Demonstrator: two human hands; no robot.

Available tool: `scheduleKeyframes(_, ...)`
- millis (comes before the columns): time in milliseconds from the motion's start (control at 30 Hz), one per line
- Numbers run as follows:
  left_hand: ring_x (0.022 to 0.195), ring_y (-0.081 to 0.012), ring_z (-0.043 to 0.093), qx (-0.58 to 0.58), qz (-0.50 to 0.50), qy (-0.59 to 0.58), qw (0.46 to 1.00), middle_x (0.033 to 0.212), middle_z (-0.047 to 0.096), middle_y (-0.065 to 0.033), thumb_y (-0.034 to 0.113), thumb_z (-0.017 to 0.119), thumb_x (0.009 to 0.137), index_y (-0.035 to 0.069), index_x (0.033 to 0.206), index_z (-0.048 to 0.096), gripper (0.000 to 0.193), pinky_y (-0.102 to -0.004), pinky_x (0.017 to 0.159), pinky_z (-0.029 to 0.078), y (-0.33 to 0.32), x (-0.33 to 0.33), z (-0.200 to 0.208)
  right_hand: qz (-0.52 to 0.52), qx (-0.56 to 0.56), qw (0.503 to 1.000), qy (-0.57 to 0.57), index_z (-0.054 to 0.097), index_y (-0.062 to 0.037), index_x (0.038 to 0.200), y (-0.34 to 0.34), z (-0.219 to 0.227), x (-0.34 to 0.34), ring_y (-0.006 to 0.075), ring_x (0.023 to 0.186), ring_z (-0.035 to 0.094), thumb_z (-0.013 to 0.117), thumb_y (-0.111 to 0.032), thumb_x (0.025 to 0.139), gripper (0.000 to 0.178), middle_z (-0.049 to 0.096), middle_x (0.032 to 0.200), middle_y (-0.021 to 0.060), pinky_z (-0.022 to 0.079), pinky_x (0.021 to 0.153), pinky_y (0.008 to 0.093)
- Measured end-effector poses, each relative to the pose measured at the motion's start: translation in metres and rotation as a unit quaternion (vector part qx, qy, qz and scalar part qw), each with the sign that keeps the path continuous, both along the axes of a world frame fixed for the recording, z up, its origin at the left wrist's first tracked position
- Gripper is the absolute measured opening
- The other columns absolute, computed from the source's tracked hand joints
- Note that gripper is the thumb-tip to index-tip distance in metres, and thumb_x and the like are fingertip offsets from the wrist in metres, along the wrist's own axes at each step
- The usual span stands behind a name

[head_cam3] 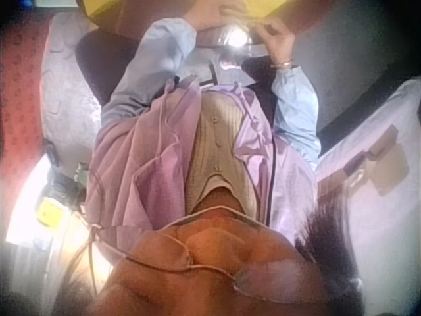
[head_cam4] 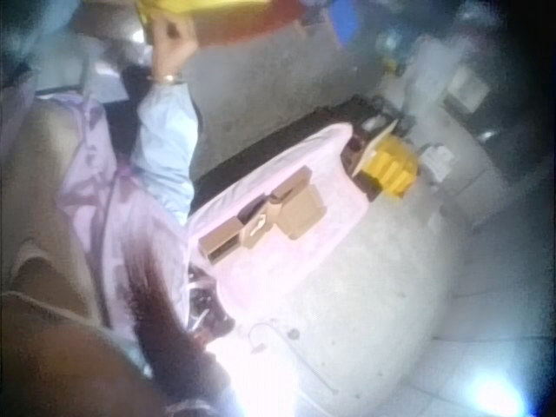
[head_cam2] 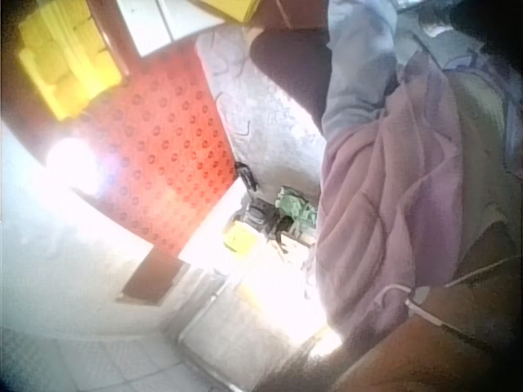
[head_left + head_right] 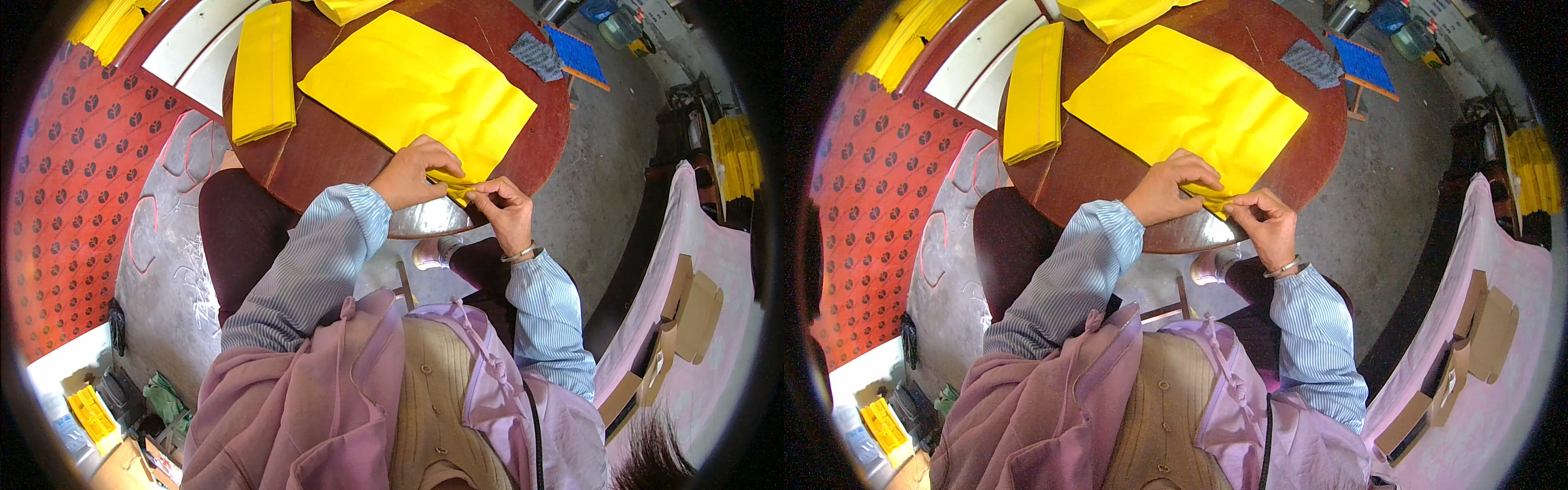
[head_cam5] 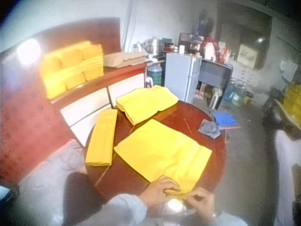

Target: The person folds yellow fabric pieces on a round table. They align edges, fold the fabric in half, and stack the folded pieces. The person repeats this process with multiple fabric pieces throughout the clip.

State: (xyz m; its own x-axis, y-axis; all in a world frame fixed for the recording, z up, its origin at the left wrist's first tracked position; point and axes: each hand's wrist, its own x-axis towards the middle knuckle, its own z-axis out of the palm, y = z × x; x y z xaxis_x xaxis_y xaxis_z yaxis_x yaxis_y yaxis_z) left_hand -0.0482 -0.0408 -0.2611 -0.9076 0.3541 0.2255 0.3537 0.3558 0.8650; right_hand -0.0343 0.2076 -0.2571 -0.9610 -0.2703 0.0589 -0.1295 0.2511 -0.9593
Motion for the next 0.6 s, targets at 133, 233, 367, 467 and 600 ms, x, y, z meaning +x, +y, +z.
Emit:
scheduleKeyframes(133,0.117,-0.0263,0.065,-0.003,0.002,-0.003,1.000,0.116,0.075,-0.0057,0.003,0.078,0.077,0.011,0.108,0.080,0.032,-0.0386,0.107,0.051,0.000,0.000,0.001,0.003,-0.003,1.000,-0.005,0.077,0.0010,0.102,0.000,-0.001,0.000,0.0104,0.085,0.070,0.082,0.000,0.092,0.011,0.071,0.097,0.0027,0.057,0.078,0.0239)
scheduleKeyframes(233,0.117,-0.0260,0.065,-0.006,0.003,0.000,1.000,0.116,0.075,-0.0058,0.003,0.079,0.078,0.011,0.108,0.080,0.031,-0.0384,0.107,0.052,0.000,0.001,0.001,0.006,0.000,1.000,0.004,0.077,0.0011,0.102,0.001,-0.002,-0.001,0.0107,0.085,0.070,0.082,0.000,0.092,0.011,0.071,0.096,0.0026,0.057,0.078,0.0238)
scheduleKeyframes(367,0.114,-0.0256,0.067,-0.008,0.043,0.012,0.999,0.113,0.076,-0.0066,0.005,0.081,0.081,0.008,0.103,0.079,0.023,-0.0374,0.102,0.055,0.007,0.004,-0.001,0.002,-0.033,0.999,-0.011,0.077,-0.0006,0.103,0.000,-0.004,-0.001,0.0088,0.083,0.067,0.082,0.001,0.092,0.012,0.070,0.096,0.0011,0.055,0.077,0.0229)
scheduleKeyframes(467,0.111,-0.0252,0.068,-0.003,0.075,0.024,0.997,0.109,0.077,-0.0073,0.008,0.082,0.084,0.006,0.100,0.078,0.017,-0.0363,0.098,0.057,0.011,0.003,-0.003,0.003,-0.073,0.997,-0.022,0.078,-0.0020,0.105,-0.002,-0.004,0.000,0.0073,0.083,0.065,0.082,0.001,0.091,0.015,0.070,0.095,0.0002,0.054,0.077,0.0224)
scheduleKeyframes(600,0.109,-0.0246,0.069,0.021,0.095,-0.011,0.995,0.107,0.078,-0.0076,0.009,0.082,0.086,0.004,0.098,0.078,0.014,-0.0356,0.097,0.057,0.012,0.002,-0.001,0.017,0.016,0.999,0.027,0.078,-0.0022,0.106,-0.001,0.005,0.002,0.0079,0.085,0.065,0.083,0.001,0.090,0.017,0.070,0.094,0.0012,0.053,0.077,0.0229)
